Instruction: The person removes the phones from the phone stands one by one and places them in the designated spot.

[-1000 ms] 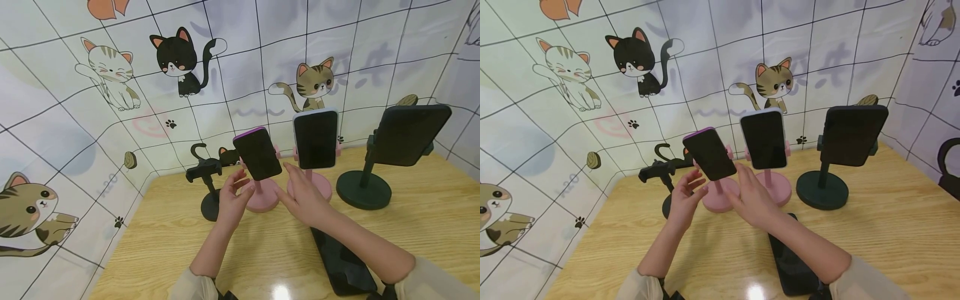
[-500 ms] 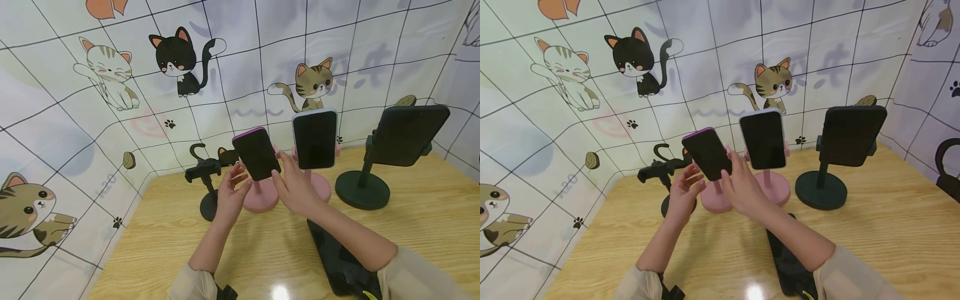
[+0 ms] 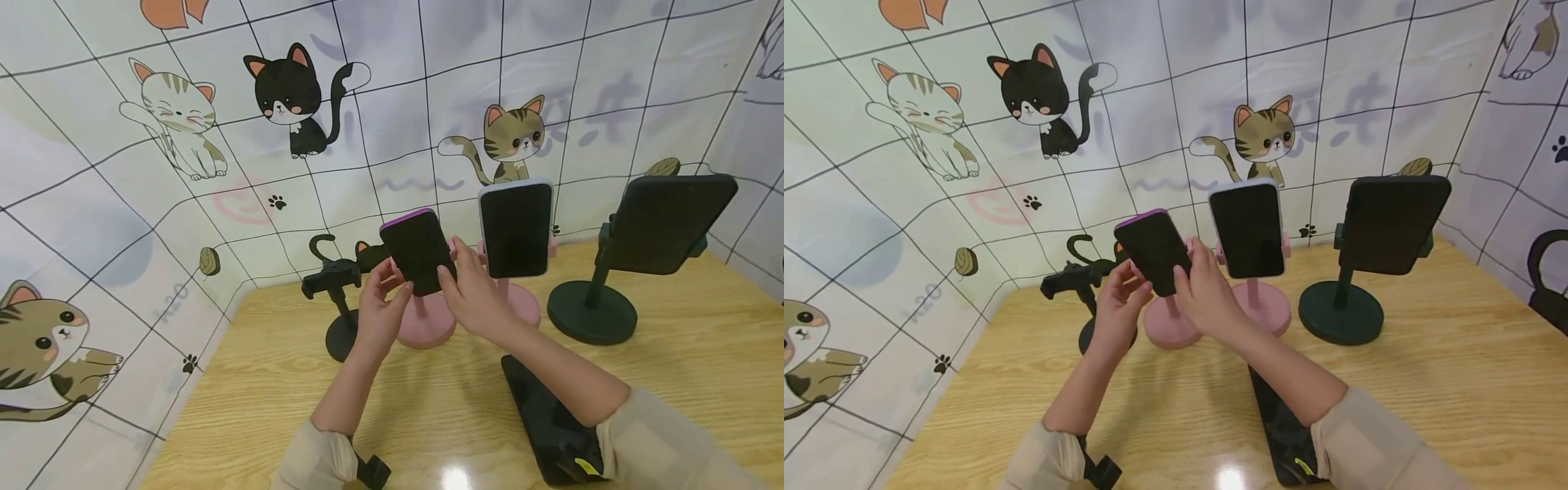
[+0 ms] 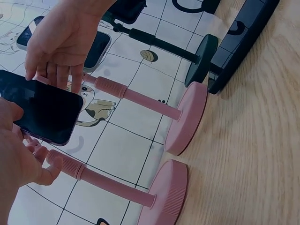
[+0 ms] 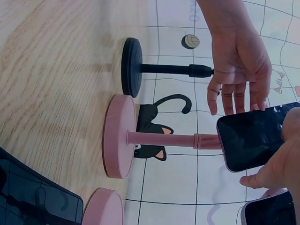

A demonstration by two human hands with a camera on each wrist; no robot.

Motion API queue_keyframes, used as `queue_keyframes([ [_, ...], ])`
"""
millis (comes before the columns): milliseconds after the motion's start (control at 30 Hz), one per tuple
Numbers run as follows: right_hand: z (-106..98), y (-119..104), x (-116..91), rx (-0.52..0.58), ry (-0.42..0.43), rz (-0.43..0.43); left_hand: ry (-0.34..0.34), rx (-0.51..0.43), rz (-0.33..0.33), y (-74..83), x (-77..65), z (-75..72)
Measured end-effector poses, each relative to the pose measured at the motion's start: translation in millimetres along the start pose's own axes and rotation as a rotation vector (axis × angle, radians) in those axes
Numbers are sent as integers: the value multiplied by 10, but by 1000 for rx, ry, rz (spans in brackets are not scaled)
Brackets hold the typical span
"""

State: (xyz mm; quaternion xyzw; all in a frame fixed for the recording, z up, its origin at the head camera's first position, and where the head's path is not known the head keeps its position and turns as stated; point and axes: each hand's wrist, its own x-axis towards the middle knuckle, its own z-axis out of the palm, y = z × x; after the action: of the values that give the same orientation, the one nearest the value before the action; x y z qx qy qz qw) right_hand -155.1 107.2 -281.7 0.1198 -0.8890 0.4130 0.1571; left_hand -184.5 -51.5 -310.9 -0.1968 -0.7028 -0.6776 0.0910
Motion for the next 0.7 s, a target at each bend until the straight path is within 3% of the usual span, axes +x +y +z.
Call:
queue_keyframes([
  [100,12,7,29,7,-10,15,-5,-2,19,71,12,7],
  [300,26,-7,85,-6,-2,11,4,28,67,-27,88,11],
  [533,32,-7,135,-9,42,-15,-5,52,90,186,41,50],
  [700,27,20,132,12,35,12,-7,70,94,219,35,64],
])
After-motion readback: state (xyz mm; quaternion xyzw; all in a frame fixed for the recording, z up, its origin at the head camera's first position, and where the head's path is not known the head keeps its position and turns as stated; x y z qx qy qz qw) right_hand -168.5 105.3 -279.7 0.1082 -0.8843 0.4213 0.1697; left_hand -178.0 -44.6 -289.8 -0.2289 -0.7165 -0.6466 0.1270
